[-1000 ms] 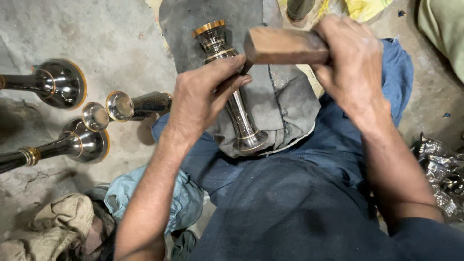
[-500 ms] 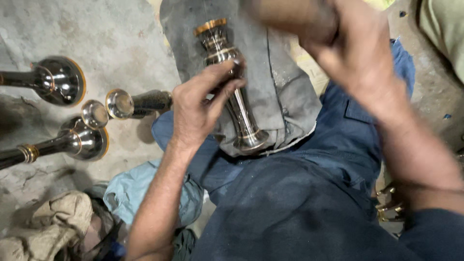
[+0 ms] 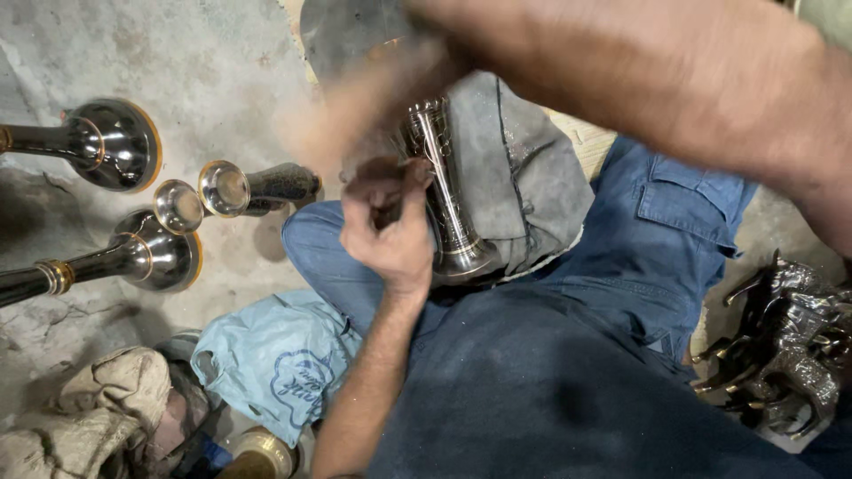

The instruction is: The person sits on the floor and uses a hammer and chisel to engrave a decorative pattern on a silver-colored metal vase. They repeatedly strike the chisel along the rim and body, then use a sanding block to smooth the surface.

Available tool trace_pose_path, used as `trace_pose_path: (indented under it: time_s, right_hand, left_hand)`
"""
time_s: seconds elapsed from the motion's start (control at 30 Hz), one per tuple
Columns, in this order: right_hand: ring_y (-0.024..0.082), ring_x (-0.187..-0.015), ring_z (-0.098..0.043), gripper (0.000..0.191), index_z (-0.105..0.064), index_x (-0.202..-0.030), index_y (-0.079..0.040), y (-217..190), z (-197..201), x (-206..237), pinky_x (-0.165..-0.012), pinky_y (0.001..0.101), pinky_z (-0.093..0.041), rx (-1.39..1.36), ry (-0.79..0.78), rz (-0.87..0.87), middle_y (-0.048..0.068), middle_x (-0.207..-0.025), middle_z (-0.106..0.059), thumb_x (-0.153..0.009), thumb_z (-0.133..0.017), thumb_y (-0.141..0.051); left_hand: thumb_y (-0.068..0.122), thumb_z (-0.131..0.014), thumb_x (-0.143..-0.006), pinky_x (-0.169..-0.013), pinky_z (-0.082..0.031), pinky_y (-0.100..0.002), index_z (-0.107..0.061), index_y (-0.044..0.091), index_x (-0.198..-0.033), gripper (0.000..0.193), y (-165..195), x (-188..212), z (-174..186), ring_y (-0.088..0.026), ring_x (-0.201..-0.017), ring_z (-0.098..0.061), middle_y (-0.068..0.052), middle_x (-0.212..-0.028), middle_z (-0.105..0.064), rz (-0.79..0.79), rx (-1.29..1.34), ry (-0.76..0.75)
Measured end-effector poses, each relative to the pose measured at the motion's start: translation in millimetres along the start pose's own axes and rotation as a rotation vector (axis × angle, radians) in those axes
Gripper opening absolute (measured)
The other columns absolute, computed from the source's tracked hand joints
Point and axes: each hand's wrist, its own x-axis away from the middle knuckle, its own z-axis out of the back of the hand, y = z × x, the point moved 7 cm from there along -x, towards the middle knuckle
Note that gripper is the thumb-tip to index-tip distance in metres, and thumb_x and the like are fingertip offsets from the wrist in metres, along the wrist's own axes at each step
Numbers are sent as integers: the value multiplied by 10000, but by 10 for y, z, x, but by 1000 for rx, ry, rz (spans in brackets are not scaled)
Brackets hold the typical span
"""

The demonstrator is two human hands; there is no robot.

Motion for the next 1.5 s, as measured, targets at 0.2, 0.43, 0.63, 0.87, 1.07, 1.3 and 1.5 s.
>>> trace_pose_path:
  time_s: [0.2,0.43,0.63,0.87,1.07,1.3,1.5]
  right_hand:
    - [96,-770,-642,180,-625,-1160,-165,-32,159,4,-603,253,-517,-135,79,-6,-36,-876,-624,-1017,-675,-261]
    - [66,-924,-672,228,-633,-1037,-244,-127,216,80,-742,243,-569,163,156,-52,-114,-896,-627,-849,-714,-342]
    - [102,-871,-628,139,-658,-1104,-122,17,9,249,-692,232,-489,-168,215,-138,-28,-979,-632,-1013,-723,-205]
    - [167,-875,-672,254,-675,-1211,-56,146,-158,506,-774,309,-537,-457,311,-270,25,-969,-680,-1042,-797,-202]
    - [218,-871,-695,299,-652,-1160,-45,169,-239,480,-804,344,-558,-482,287,-305,66,-951,-684,-955,-844,-147]
    - [285,-965,-680,303,-604,-1120,-20,73,-417,671,-843,424,-528,-558,180,-410,100,-919,-652,-934,-818,-127]
    - [374,-901,-659,372,-596,-1121,-16,55,-747,836,-792,507,-513,-751,68,-564,170,-880,-646,-814,-799,-73]
  left_hand:
    - [-33,-812,-916,-748,-580,-231,-615,-23,-1092,264,-84,123,10,-101,-811,-733,-115,-922,-769,-48,32,37]
    - [-16,-849,-837,-613,-459,-232,-663,-68,-1036,277,-125,67,75,-96,-682,-586,-133,-869,-741,-52,-87,103]
    - [32,-870,-885,-707,-581,-292,-709,-36,-944,184,156,-154,-46,-159,-774,-748,-114,-863,-755,-250,-230,-146]
    - [27,-818,-961,-820,-631,-274,-672,-19,-1152,245,290,-299,-141,-152,-894,-771,-110,-1005,-765,-147,-58,-276]
    - [23,-795,-967,-844,-636,-285,-676,-5,-1193,257,331,-371,-151,-171,-939,-780,-122,-1051,-763,-178,-153,-391]
    - [92,-780,-971,-858,-649,-316,-673,6,-1253,314,368,-472,-227,-203,-987,-801,-130,-1102,-778,-157,-187,-534]
    - [190,-812,-953,-813,-638,-336,-700,43,-1216,321,462,-598,-383,-222,-957,-797,-123,-1102,-780,-213,-281,-678]
